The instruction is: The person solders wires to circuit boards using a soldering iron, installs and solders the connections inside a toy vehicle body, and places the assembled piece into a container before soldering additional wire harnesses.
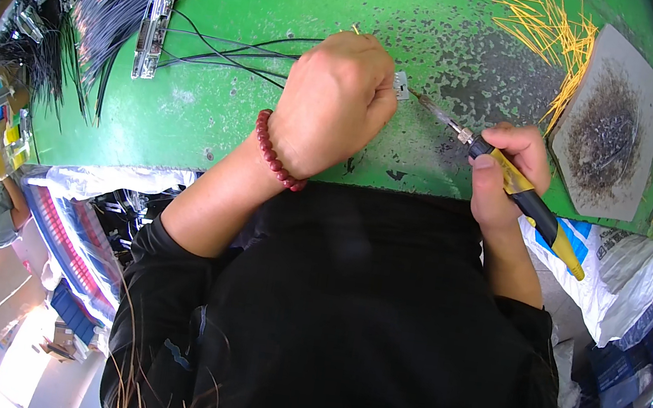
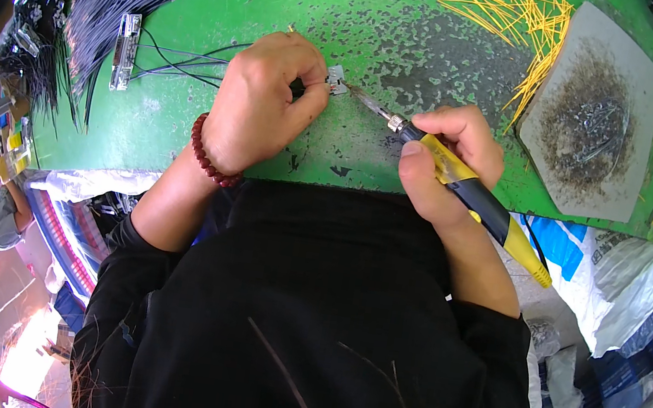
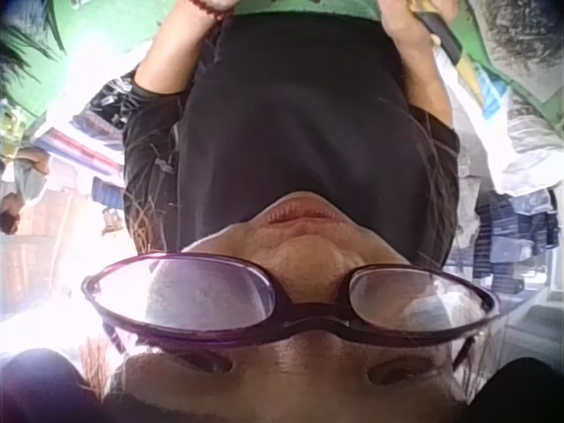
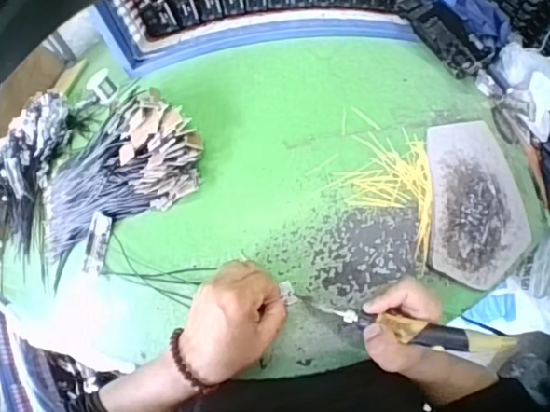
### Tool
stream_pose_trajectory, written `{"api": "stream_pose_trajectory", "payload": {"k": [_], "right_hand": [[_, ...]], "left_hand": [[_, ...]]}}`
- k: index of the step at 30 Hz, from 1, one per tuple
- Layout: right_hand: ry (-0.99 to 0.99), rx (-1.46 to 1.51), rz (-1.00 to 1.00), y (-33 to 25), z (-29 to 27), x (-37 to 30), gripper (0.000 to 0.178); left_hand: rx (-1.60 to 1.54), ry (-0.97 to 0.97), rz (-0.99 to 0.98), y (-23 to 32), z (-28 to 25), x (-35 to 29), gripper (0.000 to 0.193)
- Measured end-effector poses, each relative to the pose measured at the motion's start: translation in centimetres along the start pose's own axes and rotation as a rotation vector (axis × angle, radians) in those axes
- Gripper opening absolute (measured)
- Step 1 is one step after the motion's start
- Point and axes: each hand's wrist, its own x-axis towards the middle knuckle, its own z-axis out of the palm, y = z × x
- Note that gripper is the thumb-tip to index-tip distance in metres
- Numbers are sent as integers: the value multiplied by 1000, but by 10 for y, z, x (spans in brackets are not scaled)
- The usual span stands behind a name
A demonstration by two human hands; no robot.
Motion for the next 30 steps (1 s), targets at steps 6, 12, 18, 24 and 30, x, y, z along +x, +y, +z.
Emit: {"api": "stream_pose_trajectory", "payload": {"k": [6, 12, 18, 24, 30], "right_hand": [[-50, -19, -2, -1, 0, 2, 23], [-88, -83, 44, -7, 2, 5, 20], [-102, -112, -9, -6, 2, 5, 19], [-38, -31, -9, 1, 0, 0, 28], [-30, 18, -46, 1, 0, 2, 23]], "left_hand": [[7, -9, -16, 1, -1, -1, 9], [10, -3, -7, 2, -1, 0, 9], [17, -3, -11, 2, -2, -1, 9], [14, -11, -3, 1, -2, -1, 9], [32, -19, -24, 5, -1, 0, 9]]}}
